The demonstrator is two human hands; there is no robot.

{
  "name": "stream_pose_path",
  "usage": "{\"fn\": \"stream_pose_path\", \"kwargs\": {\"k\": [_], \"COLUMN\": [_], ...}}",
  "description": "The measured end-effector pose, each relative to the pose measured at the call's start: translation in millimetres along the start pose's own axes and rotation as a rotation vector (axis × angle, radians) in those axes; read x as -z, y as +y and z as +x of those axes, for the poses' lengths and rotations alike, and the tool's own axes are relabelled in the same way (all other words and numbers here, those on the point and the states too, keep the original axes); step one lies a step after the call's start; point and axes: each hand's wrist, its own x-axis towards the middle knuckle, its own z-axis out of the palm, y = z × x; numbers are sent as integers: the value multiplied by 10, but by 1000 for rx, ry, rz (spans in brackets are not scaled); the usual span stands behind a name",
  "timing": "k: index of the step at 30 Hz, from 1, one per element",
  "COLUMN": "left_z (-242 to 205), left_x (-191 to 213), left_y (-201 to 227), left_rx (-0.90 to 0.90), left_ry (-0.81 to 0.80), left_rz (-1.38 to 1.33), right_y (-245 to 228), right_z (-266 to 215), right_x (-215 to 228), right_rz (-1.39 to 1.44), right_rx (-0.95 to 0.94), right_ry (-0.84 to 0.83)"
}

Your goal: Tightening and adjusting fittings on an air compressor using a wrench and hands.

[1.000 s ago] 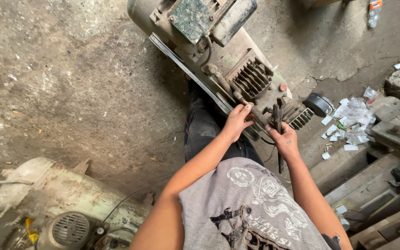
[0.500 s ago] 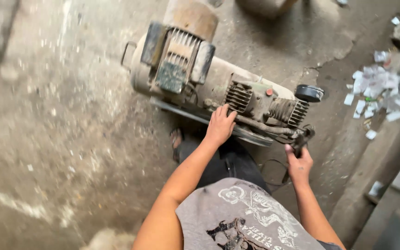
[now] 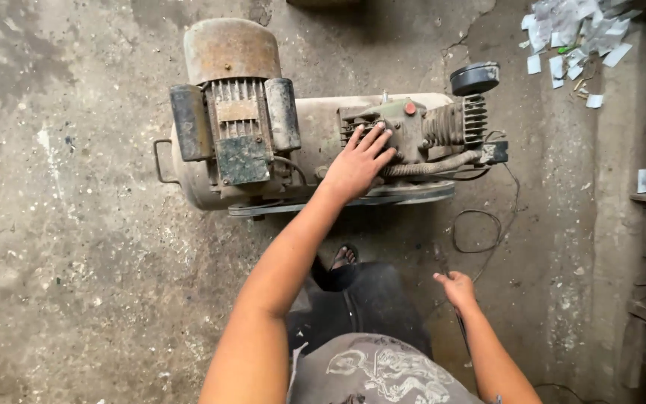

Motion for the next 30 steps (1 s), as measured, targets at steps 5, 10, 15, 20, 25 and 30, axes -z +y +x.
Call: {"fn": "stream_pose_path", "kwargs": {"k": [5,10,15,20,25,30], "left_z": [126,100,77,130,124,7], "left_x": [-83,-221,-202,-256,-345,-96], "left_y": [-206,-299,-314,-311,-368,-272], "left_rx": [-136,-282,-346,-354,-390,-203], "left_ry": [-32,78,83,84,116,-40], "left_rz": [-26,-6,-52,-58,-165,-468], "right_y": [291,720,682,355,700,-495], "right_z": [966,1852,2936,3584,4009,2938], "right_x": [-687,-1493,-2412,-3144,-2899,-665], "right_rz": [-210,-138,-33,127,235,718], "right_rx": [98,143,165,250,241,715], "right_ry": [-76,-81,25,248,433,1210]}}
